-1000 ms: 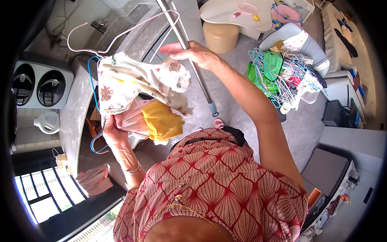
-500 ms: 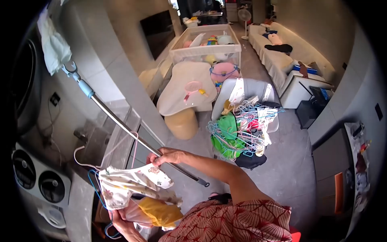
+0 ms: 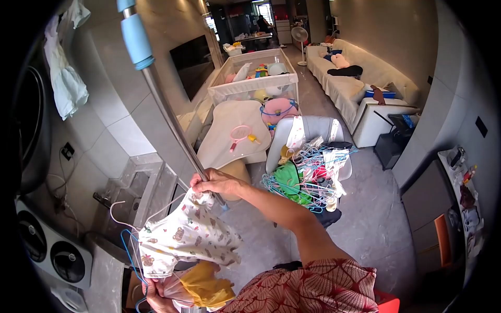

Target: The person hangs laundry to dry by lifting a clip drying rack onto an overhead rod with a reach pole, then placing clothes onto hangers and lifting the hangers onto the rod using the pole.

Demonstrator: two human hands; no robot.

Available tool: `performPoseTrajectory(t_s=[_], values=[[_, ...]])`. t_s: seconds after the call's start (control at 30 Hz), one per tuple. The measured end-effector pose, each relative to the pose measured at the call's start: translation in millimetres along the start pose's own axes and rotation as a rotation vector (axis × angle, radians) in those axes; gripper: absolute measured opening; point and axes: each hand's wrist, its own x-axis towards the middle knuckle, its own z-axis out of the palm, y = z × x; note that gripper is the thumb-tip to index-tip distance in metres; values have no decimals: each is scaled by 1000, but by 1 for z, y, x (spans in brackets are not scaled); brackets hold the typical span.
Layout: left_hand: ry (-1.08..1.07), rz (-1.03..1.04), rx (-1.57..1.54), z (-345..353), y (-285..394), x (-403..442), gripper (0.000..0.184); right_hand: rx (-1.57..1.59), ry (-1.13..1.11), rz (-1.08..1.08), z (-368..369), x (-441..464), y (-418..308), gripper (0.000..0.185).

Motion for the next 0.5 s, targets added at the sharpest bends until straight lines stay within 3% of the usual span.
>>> performPoseTrajectory(t_s=[0.03, 0.07, 0.3, 0.4, 0.5], values=[[5, 123, 83, 24, 8, -4, 18, -43, -5, -17, -3, 5, -1, 16], [23, 118, 70, 37, 12, -7, 26, -40, -2, -16, -6, 7, -4, 16], [-156, 32, 38, 19, 18, 6, 25, 64, -168, 33, -8, 20, -20, 11], [-127, 10, 27, 21, 15, 4, 23, 232, -279, 7, -1, 18, -23, 14], [-136, 19, 61, 23, 13, 4, 20, 208, -310, 4, 9, 20, -16, 15]])
